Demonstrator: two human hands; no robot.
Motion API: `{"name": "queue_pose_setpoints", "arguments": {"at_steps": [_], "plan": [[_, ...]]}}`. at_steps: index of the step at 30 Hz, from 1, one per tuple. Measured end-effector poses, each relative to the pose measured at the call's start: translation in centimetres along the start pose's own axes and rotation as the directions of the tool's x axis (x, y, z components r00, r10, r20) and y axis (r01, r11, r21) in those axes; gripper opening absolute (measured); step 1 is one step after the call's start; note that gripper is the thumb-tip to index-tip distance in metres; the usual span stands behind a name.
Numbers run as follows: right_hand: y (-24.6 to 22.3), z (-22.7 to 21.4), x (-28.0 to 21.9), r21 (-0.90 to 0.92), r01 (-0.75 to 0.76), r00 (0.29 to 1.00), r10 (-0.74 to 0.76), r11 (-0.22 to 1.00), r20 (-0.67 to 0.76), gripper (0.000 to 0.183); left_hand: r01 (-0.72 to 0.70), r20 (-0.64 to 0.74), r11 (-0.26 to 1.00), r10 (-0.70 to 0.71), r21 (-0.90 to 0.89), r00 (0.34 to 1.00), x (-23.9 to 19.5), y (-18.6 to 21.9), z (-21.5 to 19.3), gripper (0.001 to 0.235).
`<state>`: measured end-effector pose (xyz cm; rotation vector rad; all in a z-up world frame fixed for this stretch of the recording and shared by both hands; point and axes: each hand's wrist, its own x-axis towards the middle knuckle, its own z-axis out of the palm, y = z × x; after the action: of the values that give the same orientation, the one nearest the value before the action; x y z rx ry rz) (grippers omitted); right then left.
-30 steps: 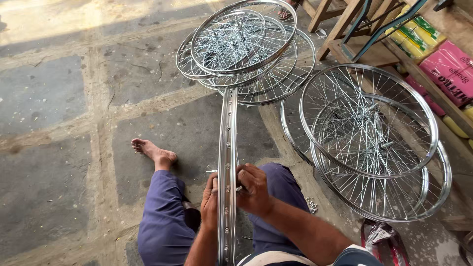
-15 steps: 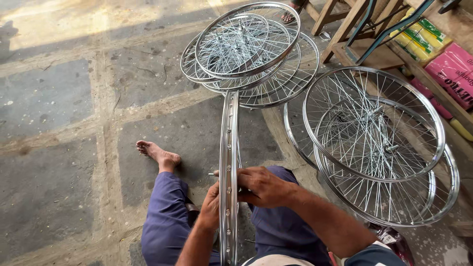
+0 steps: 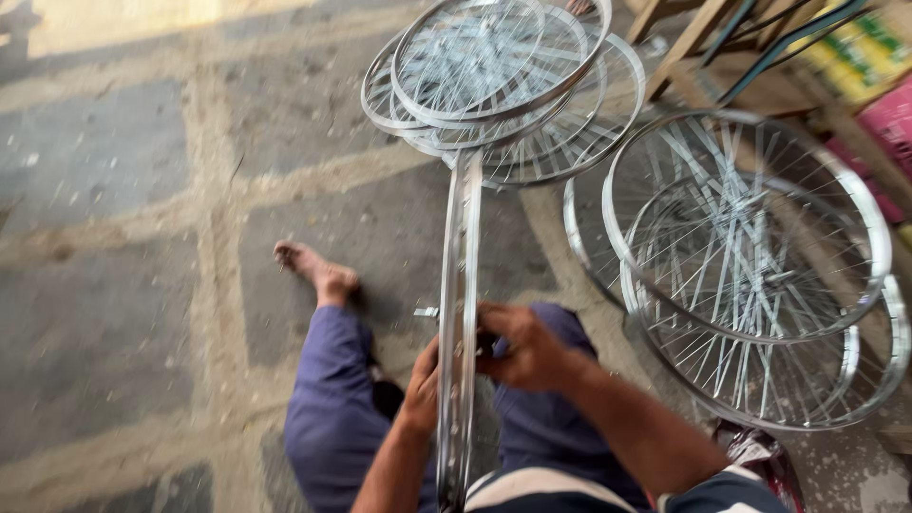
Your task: The person is cleaning a bicycle wheel rim using a small cloth or sponge. They are sitting on the ground, holding the wheel between their legs, and wiping the rim in a circular motion. Several other bicycle wheels are stacked nearby.
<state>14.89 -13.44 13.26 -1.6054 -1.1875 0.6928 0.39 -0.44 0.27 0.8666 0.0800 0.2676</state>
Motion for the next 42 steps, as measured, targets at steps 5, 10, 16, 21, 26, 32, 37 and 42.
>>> {"name": "queue_pose_setpoints", "arguments": {"at_steps": [5,10,16,21,26,32,37,42], "plan": [[-0.1,-2.1,1.4,0.013,0.201,0.944,-0.198,0.979,0.264,0.052,0.043,0.09,0.999,-0.04,-0.031,0.995,1.5,0.5,-1.0,0.033],[0.5,1.9,1.4,-0.295,0.388,0.88,-0.446,0.873,-0.163,0.027,-0.153,-0.068,0.986,0.157,0.066,0.985,0.6,0.1,1.9,0.036],[1.0,5.1,0.7,-0.503,0.355,0.721,-0.573,0.788,-0.389,0.036,-0.082,-0.021,0.956,0.079,-0.283,0.997,-0.1,0.3,1.0,0.035],[-1.0,2.1,0.1,-0.242,0.399,0.867,-0.45,0.884,-0.214,0.031,-0.184,0.067,0.98,0.189,-0.072,0.98,0.2,-0.1,0.4,0.043],[-1.2,1.0,0.0,-0.189,0.397,0.895,-0.424,0.898,-0.135,0.026,-0.124,0.053,0.987,0.13,-0.103,0.99,0.7,-0.7,0.3,0.043],[1.8,1.9,-0.2,0.024,0.41,0.895,-0.397,0.912,-0.205,0.02,-0.272,-0.147,0.941,0.304,0.204,0.941,0.8,5.3,2.9,0.032],[3.3,3.7,-0.2,0.667,0.222,0.972,-0.102,0.711,-0.214,0.014,-0.259,-0.023,0.654,0.389,0.711,0.921,1.3,12.3,6.7,0.078],[4.3,2.2,1.2,0.514,0.414,0.869,-0.159,0.751,-0.468,0.02,-0.022,-0.114,0.55,0.212,0.835,0.971,-0.3,14.1,9.8,0.11]]}}
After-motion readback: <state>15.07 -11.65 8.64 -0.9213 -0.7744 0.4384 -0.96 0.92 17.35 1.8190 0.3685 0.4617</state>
